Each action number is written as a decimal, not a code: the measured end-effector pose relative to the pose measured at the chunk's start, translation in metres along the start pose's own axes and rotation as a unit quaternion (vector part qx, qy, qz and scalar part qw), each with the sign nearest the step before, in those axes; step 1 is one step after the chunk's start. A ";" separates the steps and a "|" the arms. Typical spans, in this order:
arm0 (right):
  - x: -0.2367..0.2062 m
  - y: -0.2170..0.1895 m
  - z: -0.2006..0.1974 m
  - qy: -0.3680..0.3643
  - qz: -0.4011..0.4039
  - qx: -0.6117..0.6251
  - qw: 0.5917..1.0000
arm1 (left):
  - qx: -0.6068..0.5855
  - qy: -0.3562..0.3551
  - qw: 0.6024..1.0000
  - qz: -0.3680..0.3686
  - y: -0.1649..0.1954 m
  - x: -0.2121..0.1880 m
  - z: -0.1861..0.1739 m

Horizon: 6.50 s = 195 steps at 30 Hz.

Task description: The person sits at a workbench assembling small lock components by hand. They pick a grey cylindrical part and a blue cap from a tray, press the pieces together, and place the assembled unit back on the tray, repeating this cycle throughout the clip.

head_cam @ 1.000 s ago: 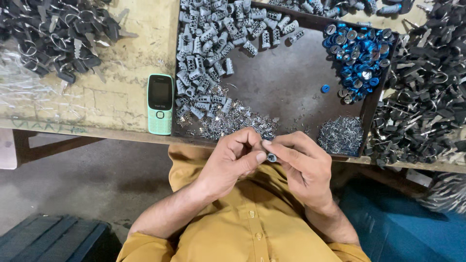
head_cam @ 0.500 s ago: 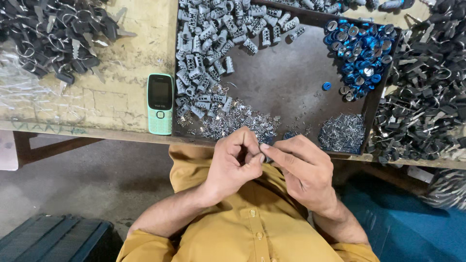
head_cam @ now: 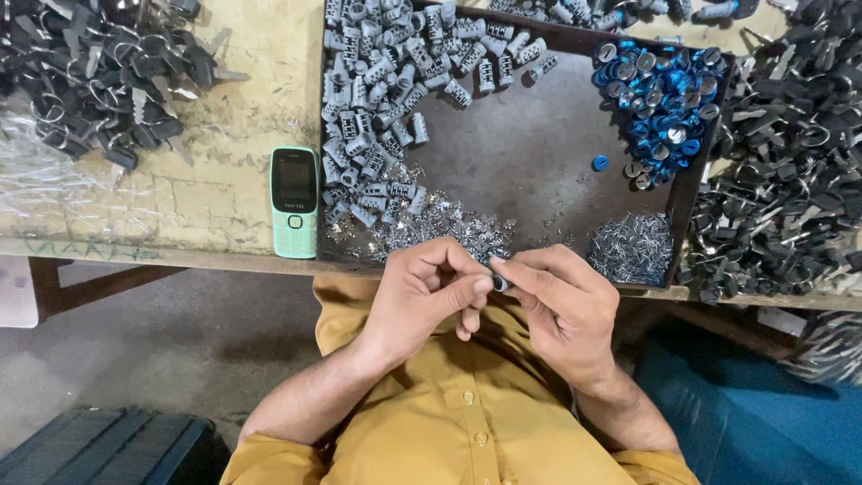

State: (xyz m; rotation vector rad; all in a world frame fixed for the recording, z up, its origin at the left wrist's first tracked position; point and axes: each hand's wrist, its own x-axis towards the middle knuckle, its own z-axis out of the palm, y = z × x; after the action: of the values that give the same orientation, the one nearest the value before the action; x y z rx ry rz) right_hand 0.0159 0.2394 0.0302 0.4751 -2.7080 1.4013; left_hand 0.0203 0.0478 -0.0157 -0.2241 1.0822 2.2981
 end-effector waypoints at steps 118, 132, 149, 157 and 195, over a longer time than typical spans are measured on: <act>-0.008 0.152 -0.152 0.170 0.074 -0.322 0.928 | 0.464 0.063 0.819 0.333 -0.001 0.022 0.025; -0.005 0.141 -0.142 0.113 0.088 -0.374 0.916 | 0.474 0.063 0.819 0.317 -0.003 0.028 0.031; -0.024 0.056 -0.081 0.231 0.147 0.309 0.911 | 0.359 0.079 0.912 0.182 -0.002 0.022 0.026; -0.005 0.027 -0.028 -0.011 0.066 0.227 0.972 | 0.321 0.034 0.916 0.237 0.003 0.018 0.019; 0.075 0.007 -0.002 -0.166 -0.117 -0.271 0.941 | 0.435 0.146 0.780 0.426 0.010 0.001 -0.025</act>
State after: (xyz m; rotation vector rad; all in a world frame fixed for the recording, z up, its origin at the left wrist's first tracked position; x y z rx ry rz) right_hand -0.0579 0.2262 0.0401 1.0053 -2.9847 0.5121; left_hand 0.0117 0.0249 -0.0262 0.3821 2.7055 2.1355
